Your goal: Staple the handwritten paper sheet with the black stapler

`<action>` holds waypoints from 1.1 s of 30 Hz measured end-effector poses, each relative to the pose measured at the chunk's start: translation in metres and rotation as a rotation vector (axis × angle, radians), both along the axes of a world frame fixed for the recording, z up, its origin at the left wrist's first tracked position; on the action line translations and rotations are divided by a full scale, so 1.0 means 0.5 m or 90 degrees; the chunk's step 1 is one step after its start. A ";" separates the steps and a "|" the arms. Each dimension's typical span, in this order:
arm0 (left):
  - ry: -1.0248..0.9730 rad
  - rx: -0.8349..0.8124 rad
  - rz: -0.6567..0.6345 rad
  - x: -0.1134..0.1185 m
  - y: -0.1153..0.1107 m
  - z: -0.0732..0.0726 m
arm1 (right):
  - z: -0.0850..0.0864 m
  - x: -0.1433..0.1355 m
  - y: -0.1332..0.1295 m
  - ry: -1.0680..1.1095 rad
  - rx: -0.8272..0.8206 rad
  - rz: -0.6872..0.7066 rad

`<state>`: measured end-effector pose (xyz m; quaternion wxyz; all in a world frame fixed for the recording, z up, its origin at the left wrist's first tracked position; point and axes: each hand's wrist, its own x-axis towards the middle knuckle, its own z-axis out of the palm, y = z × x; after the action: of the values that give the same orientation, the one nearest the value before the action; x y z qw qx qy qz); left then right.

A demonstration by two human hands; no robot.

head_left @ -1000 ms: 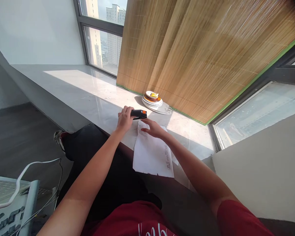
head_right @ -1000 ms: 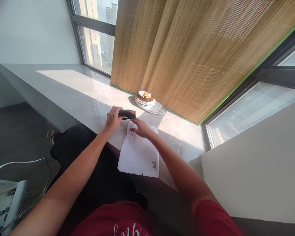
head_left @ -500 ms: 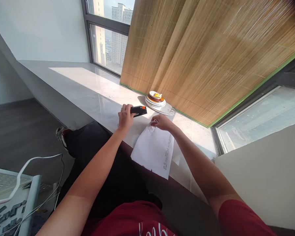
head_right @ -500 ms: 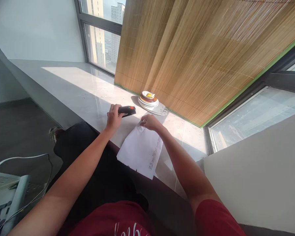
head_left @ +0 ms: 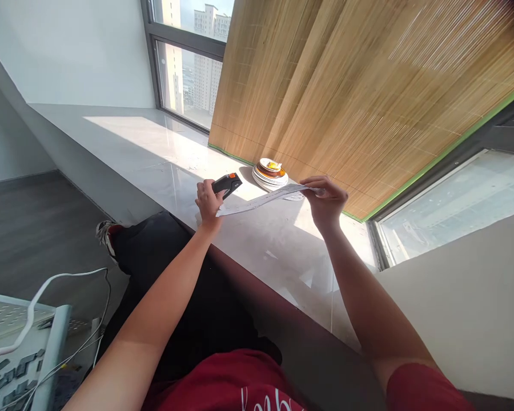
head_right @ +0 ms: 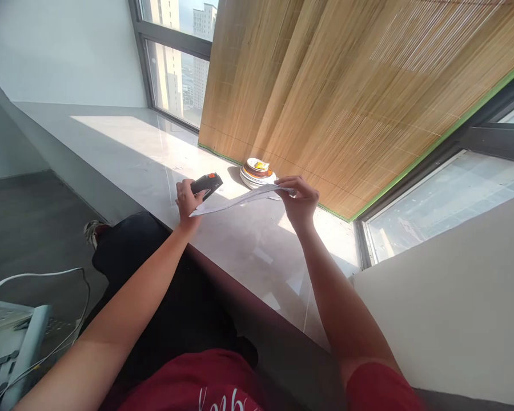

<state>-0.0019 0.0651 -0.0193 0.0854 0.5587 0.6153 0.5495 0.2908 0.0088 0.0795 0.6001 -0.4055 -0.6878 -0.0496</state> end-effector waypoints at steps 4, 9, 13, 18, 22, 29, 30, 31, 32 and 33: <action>-0.060 0.018 0.000 -0.003 0.014 -0.007 | -0.089 0.076 -0.012 -0.036 -0.183 0.160; -0.108 0.077 -0.045 -0.004 0.022 -0.014 | -0.161 0.188 -0.009 -0.157 -0.407 0.225; -0.094 0.079 -0.061 -0.008 0.027 -0.012 | -0.160 0.242 -0.006 -0.273 -0.473 0.238; -0.060 0.112 -0.111 -0.005 0.032 -0.008 | -0.155 0.240 -0.006 -0.306 -0.487 0.118; -0.048 0.117 -0.145 -0.002 0.034 -0.008 | -0.185 0.186 0.009 -0.328 -0.510 0.136; -0.044 0.130 -0.148 -0.001 0.035 -0.013 | -0.228 0.117 0.024 -0.325 -0.483 0.200; -0.043 0.131 -0.152 -0.001 0.035 -0.014 | -0.230 0.111 0.024 -0.335 -0.468 0.200; -0.041 0.130 -0.158 0.000 0.036 -0.015 | -0.231 0.104 0.025 -0.343 -0.449 0.196; -0.038 0.128 -0.164 0.000 0.037 -0.017 | -0.232 0.098 0.026 -0.345 -0.426 0.183; -0.035 0.126 -0.170 0.000 0.039 -0.018 | -0.233 0.092 0.028 -0.343 -0.403 0.164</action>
<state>-0.0016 0.0845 -0.0284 0.1190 0.6256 0.4758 0.6067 0.3369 0.0226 -0.0370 0.2468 -0.4529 -0.8460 0.1351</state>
